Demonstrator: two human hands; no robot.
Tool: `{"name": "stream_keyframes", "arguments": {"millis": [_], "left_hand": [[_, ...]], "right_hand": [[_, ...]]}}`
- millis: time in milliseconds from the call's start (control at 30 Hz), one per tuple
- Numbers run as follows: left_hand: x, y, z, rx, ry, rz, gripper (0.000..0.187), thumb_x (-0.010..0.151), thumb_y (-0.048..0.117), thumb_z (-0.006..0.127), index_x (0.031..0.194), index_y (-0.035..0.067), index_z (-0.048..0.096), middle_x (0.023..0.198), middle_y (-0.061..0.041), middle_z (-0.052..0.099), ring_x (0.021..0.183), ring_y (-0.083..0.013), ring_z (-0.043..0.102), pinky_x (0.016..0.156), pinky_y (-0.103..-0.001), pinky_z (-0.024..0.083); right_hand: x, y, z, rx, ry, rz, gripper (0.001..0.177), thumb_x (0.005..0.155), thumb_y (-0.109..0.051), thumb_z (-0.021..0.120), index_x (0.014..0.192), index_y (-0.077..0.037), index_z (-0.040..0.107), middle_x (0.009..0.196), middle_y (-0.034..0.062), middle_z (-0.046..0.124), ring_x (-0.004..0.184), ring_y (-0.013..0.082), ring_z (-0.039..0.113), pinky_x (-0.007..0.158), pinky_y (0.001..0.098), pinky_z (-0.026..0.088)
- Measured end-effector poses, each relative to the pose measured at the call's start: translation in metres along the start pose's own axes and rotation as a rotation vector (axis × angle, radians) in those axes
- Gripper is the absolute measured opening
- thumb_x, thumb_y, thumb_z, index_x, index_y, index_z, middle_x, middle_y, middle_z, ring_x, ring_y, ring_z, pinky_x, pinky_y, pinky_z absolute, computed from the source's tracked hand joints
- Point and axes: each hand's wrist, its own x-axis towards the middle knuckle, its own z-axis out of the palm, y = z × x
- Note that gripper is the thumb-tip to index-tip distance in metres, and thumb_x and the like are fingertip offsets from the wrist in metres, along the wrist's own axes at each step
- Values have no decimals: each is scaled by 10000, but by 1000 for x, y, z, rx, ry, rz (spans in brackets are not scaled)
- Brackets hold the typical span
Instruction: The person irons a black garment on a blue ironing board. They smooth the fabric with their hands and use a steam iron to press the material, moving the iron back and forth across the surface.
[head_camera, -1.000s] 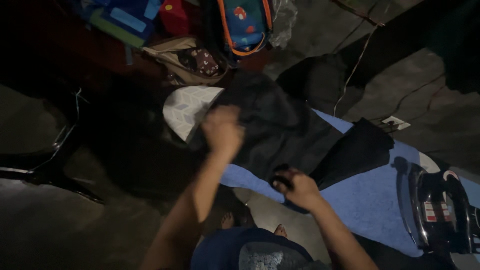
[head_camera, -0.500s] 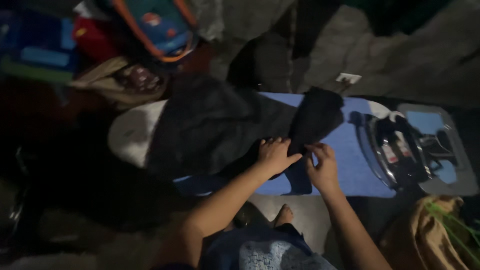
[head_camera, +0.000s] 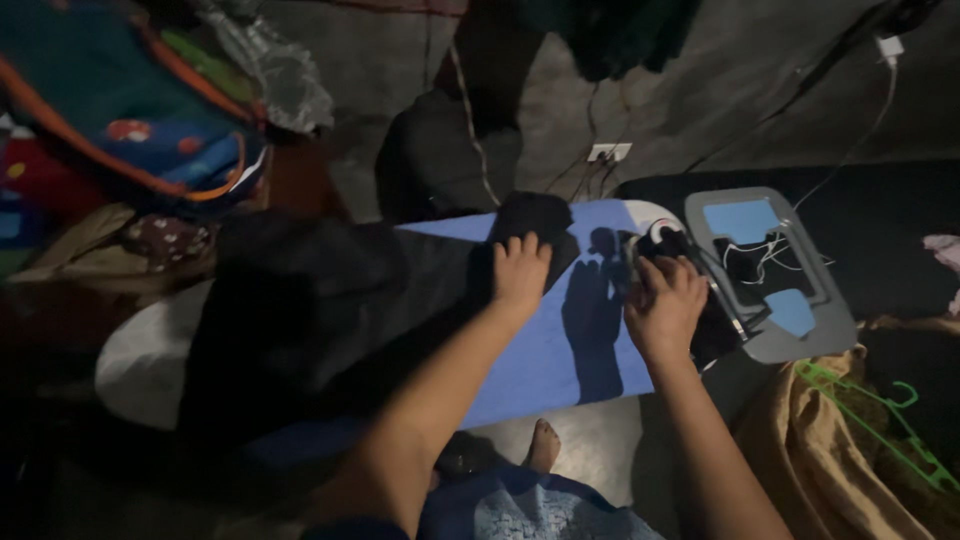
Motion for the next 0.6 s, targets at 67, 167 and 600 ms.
{"name": "stream_keyframes", "arguments": {"millis": [67, 167, 600], "left_hand": [[13, 3, 8, 33, 22, -16, 243, 923, 201, 604, 1146, 186, 701, 1211, -74, 624, 1089, -314, 583, 965, -553, 450], [27, 9, 8, -4, 43, -60, 307, 923, 201, 606, 1218, 192, 686, 1205, -77, 622, 1068, -315, 587, 908, -540, 462], [66, -6, 58, -223, -29, -389, 102, 913, 134, 707, 1013, 140, 697, 1062, -110, 715, 977, -357, 715, 799, -484, 583]], "right_hand": [[9, 14, -8, -55, 38, 10, 451, 775, -149, 751, 1224, -115, 725, 1278, 121, 631, 1294, 358, 507, 1091, 534, 393], [19, 28, -13, 25, 11, 113, 469, 826, -154, 726, 1289, -117, 669, 1300, 141, 611, 1255, 376, 510, 1063, 506, 430], [39, 68, 4, -16, -268, 446, 515, 931, -350, 681, 1432, -263, 601, 1196, 145, 657, 1029, 392, 651, 821, 499, 531]]}}
